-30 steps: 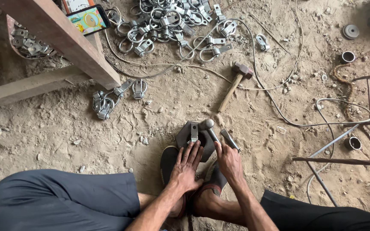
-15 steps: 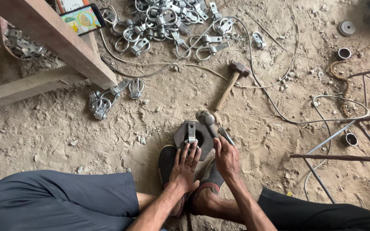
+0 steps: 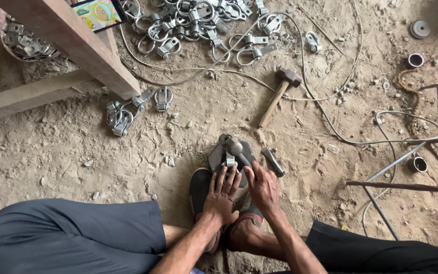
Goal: The person uses a hammer and a small metal rod to secure pins into metal clamp assemblies while working on a dirt floor.
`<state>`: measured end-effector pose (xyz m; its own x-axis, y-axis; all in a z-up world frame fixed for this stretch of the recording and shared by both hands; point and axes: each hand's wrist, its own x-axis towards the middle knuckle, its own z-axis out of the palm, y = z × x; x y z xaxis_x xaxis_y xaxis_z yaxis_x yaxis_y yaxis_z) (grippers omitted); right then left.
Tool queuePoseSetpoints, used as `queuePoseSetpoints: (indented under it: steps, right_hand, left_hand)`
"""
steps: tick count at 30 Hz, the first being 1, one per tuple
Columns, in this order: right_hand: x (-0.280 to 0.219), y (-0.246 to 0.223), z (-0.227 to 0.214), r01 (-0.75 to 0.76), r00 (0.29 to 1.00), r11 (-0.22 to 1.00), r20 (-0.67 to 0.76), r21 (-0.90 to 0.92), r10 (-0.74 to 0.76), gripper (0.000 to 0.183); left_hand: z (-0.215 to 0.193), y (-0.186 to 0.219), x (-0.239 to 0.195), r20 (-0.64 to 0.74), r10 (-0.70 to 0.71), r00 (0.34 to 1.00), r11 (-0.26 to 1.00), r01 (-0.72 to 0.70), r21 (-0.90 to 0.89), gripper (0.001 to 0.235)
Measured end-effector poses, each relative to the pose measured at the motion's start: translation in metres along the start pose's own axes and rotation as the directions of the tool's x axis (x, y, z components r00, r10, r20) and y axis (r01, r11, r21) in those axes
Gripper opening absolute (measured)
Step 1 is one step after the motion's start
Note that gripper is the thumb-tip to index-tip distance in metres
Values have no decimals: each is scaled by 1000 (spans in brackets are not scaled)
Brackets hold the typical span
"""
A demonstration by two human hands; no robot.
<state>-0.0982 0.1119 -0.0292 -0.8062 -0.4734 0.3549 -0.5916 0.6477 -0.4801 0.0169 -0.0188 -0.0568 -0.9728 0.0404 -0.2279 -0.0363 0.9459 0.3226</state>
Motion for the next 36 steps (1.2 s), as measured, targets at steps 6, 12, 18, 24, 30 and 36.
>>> queuePoseSetpoints:
  steps: [6, 12, 18, 24, 30, 36]
  right_hand:
    - [8, 18, -2, -481, 800, 869, 465, 118, 380, 38]
    - [14, 28, -3, -411, 901, 888, 242, 206, 361, 47]
    - [23, 14, -4, -458, 859, 858, 365, 234, 359, 37]
    - [40, 8, -25, -444, 848, 896, 326, 6, 418, 46]
    - [33, 0, -19, -418, 898, 858, 275, 297, 342, 45]
    - [4, 21, 7, -86, 961, 996, 261, -13, 87, 50]
  left_hand:
    - [-1, 4, 5, 115, -34, 993, 994, 22, 108, 131]
    - [2, -2, -1, 132, -2, 991, 998, -6, 58, 137]
    - [4, -1, 9, 205, -20, 979, 995, -1, 101, 136]
    - [9, -6, 3, 46, 40, 998, 999, -40, 6, 141]
    - [9, -8, 0, 68, 49, 996, 998, -46, -50, 139]
    - [1, 1, 6, 202, -19, 979, 979, -23, 202, 127]
